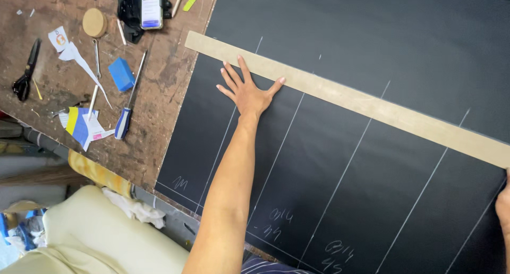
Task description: The person marks straight vertical lines on a large dark fabric sheet laid on a workbench, using a long straightedge strip and a white marker, writing size labels beside the lines. The person then picks up scissors and cuts along the marked lines, steadying the fabric with the other hand.
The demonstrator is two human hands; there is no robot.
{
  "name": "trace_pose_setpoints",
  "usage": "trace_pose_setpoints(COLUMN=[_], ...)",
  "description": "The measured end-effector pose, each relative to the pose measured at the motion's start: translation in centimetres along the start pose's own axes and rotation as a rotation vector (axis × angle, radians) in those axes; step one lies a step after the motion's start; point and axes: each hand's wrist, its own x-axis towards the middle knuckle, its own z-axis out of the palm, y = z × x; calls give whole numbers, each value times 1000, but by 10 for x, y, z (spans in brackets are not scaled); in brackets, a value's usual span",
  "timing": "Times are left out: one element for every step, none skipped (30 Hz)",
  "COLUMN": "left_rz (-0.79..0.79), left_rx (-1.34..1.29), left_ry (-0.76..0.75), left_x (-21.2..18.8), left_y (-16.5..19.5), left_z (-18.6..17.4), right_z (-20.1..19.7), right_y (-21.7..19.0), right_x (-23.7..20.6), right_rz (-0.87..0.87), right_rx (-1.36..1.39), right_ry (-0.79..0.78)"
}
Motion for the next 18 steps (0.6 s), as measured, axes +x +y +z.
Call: trace_pose_setpoints(left_rz=[0,-11,-21,-31,-26,-26,-28,-27,-22,-14,-18,-22,-27,-26,-24,-24,-26,-29], left_rx=[1,14,25,37,30,24,19,17,14,10,16,22,29,33,37,41,40,40], left_ry=[-3,-18,-32,-48,-37,-26,-16,-9,-5,-2,-9,-13,-16,-22,-29,-36,-38,-37], left_x=[0,1,2,2,2,2,2,1,1,0,0,1,1,2,2,3,3,3], left_y=[1,2,3,3,4,4,4,3,3,2,2,2,2,2,3,3,3,3], left_z=[-1,-2,-3,-4,-4,-5,-5,-5,-4,-4,-3,-2,-1,-1,0,0,0,0], right_z=[-1,-1,-4,-5,-7,-9,-10,-11,-13,-14,-15,-16,-17,-18,-19,-19,-19,-19], right_y=[-1,-3,-4,-5,-6,-7,-7,-7,-6,-5,-4,-2,-1,0,0,1,1,0], right_x=[1,3,4,5,5,5,5,3,1,-1,-3,-5,-6,-7,-8,-8,-8,-8], right_rz=[-5,-9,-15,-24,-28,-35,-43,-39,-31,-20,-9,36,80,126,137,146,152,138], right_rx=[4,9,11,15,24,26,35,22,6,-11,-28,-32,-34,-37,-40,-42,-43,-39], right_ry=[-6,-10,-14,-20,-24,-28,-33,-28,-22,-12,1,-8,-18,-29,-7,13,32,33])
